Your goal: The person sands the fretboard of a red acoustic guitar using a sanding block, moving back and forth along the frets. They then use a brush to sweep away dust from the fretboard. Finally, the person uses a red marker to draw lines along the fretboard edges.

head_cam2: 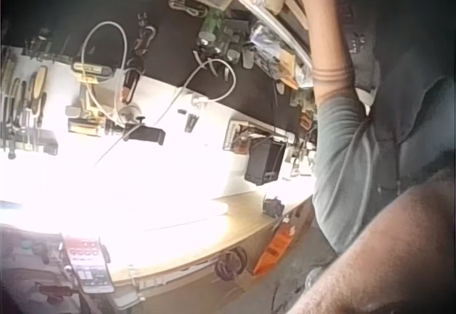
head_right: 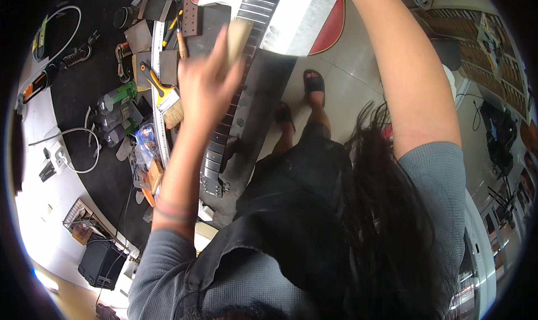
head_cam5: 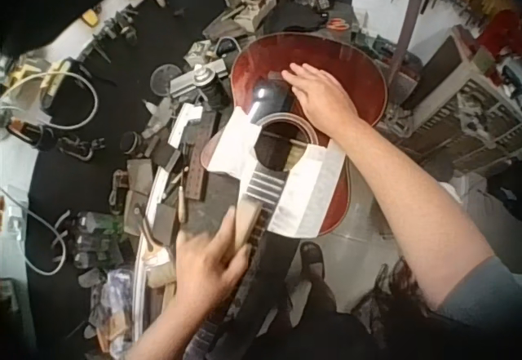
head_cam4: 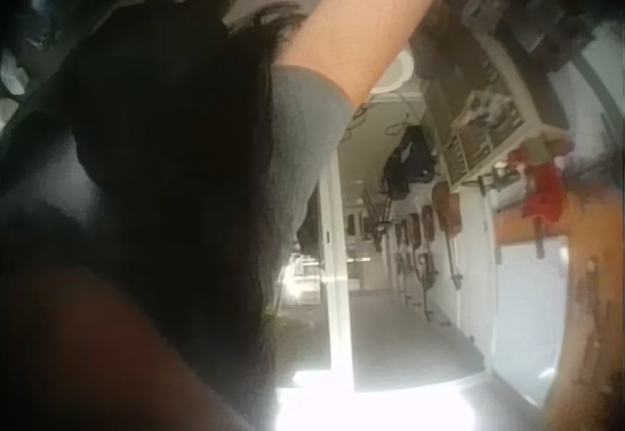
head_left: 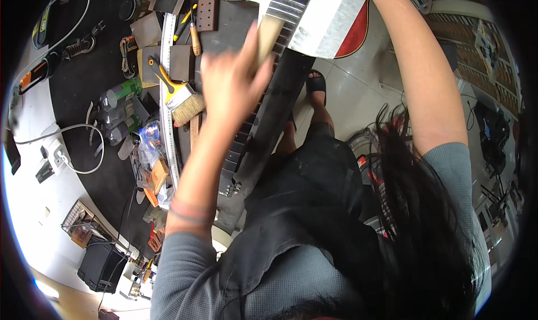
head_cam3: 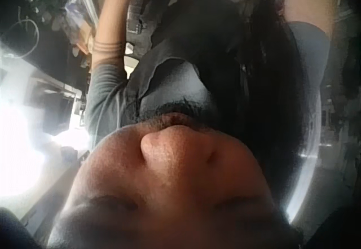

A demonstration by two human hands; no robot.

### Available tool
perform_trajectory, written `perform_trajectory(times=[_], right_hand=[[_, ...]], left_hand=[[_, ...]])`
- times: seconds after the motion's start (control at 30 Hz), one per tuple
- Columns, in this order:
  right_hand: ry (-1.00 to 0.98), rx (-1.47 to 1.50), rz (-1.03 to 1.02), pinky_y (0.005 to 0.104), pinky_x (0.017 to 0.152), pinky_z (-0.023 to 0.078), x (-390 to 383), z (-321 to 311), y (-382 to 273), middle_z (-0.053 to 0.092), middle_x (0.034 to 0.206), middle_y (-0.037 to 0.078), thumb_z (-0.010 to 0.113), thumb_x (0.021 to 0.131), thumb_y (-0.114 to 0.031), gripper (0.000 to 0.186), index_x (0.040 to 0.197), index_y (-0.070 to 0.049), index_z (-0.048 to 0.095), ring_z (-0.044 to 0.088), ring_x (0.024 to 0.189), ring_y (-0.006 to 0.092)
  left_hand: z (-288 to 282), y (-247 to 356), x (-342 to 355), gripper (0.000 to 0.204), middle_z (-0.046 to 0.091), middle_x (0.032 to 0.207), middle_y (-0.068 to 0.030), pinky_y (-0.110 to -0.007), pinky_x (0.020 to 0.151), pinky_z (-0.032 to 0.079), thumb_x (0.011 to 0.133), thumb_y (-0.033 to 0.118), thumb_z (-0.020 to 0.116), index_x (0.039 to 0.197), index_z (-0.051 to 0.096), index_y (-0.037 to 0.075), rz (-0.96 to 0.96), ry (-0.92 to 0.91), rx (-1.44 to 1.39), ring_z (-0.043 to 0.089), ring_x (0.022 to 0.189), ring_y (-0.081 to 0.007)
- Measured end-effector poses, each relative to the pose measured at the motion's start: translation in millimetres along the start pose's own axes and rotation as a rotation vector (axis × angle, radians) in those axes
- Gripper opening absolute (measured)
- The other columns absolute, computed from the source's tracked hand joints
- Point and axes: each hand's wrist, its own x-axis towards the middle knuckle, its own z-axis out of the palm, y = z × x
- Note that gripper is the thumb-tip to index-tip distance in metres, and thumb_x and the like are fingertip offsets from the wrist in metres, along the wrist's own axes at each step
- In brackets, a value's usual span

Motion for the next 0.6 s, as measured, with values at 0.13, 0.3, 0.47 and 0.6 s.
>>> perform_trajectory(times=[0.13, 0.3, 0.47, 0.6], right_hand=[[-0.009, -0.029, -0.003, 0.0461, 0.126, 0.039, -3.0, 0.1, -1.2, 0.060, 0.159, 0.016, 0.059, 0.109, -0.018, 0.040, 0.146, -0.009, 0.069, 0.051, 0.151, 0.0346], [0.003, 0.002, -0.025, 0.0456, 0.127, 0.039, 4.0, 2.5, -7.0, 0.060, 0.159, 0.016, 0.058, 0.109, -0.018, 0.040, 0.148, -0.009, 0.068, 0.051, 0.152, 0.0342], [-0.014, -0.027, -0.034, 0.0455, 0.126, 0.039, 1.4, 2.2, 2.4, 0.060, 0.159, 0.016, 0.058, 0.109, -0.017, 0.041, 0.148, -0.009, 0.067, 0.051, 0.152, 0.0344], [0.016, -0.022, -0.023, 0.0453, 0.125, 0.040, -3.0, -0.8, 2.3, 0.062, 0.157, 0.015, 0.060, 0.108, -0.017, 0.040, 0.147, -0.009, 0.069, 0.052, 0.150, 0.0345]], left_hand=[[-18.4, -5.5, -67.0, 0.069, 0.066, 0.070, -0.0075, -0.041, 0.079, 0.041, 0.092, 0.031, 0.081, 0.153, 0.063, 0.002, -0.036, -0.084, -0.038, 0.063, 0.065, -0.0251], [18.6, 3.5, 80.4, 0.057, 0.073, 0.077, -0.0115, -0.044, 0.083, 0.045, 0.096, 0.037, 0.076, 0.144, 0.069, 0.008, 0.022, 0.127, 0.007, 0.069, 0.071, -0.0327], [9.5, -1.7, 30.5, 0.060, 0.071, 0.074, -0.0117, -0.045, 0.082, 0.045, 0.096, 0.034, 0.075, 0.150, 0.065, 0.008, 0.006, 0.082, -0.068, 0.069, 0.070, -0.0332], [-26.5, -25.6, -150.1, 0.076, 0.058, 0.071, -0.0058, -0.041, 0.076, 0.037, 0.087, 0.033, 0.084, 0.154, 0.062, 0.002, -0.015, -0.108, -0.003, 0.056, 0.065, -0.0246]])
